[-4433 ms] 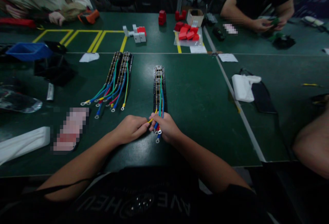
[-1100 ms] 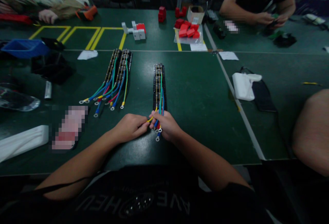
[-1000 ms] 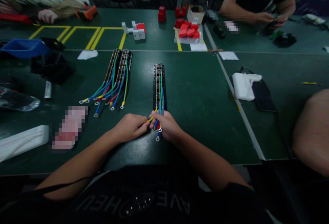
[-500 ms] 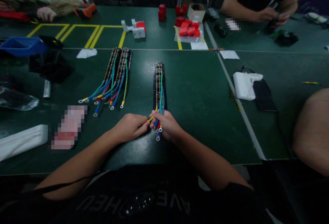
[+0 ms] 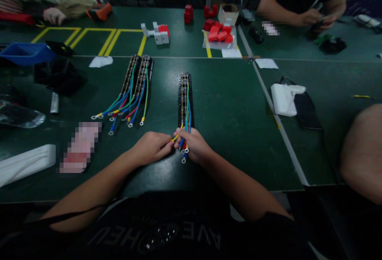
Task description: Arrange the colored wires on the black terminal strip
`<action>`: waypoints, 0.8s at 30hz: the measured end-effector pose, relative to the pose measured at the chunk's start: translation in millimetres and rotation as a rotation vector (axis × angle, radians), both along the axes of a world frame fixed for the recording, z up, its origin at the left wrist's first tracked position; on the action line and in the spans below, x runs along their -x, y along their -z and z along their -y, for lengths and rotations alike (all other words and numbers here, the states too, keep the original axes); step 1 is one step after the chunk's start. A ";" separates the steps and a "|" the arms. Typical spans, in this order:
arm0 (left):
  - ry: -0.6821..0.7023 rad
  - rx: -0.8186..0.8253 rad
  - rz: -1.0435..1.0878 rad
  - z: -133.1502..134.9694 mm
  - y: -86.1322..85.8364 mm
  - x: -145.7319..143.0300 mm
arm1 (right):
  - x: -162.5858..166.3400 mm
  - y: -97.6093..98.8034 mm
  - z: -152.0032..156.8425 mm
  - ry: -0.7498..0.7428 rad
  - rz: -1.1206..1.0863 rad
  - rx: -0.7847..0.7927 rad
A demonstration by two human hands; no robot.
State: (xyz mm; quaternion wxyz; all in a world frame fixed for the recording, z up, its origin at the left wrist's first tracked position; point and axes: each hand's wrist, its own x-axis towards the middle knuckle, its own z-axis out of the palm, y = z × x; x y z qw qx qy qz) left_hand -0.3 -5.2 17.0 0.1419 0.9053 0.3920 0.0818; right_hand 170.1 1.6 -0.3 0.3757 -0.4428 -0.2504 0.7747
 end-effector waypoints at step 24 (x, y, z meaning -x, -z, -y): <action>0.001 -0.005 0.001 0.4 1.1 0.5 | 0.0 -2.8 -0.9 -0.015 0.004 0.013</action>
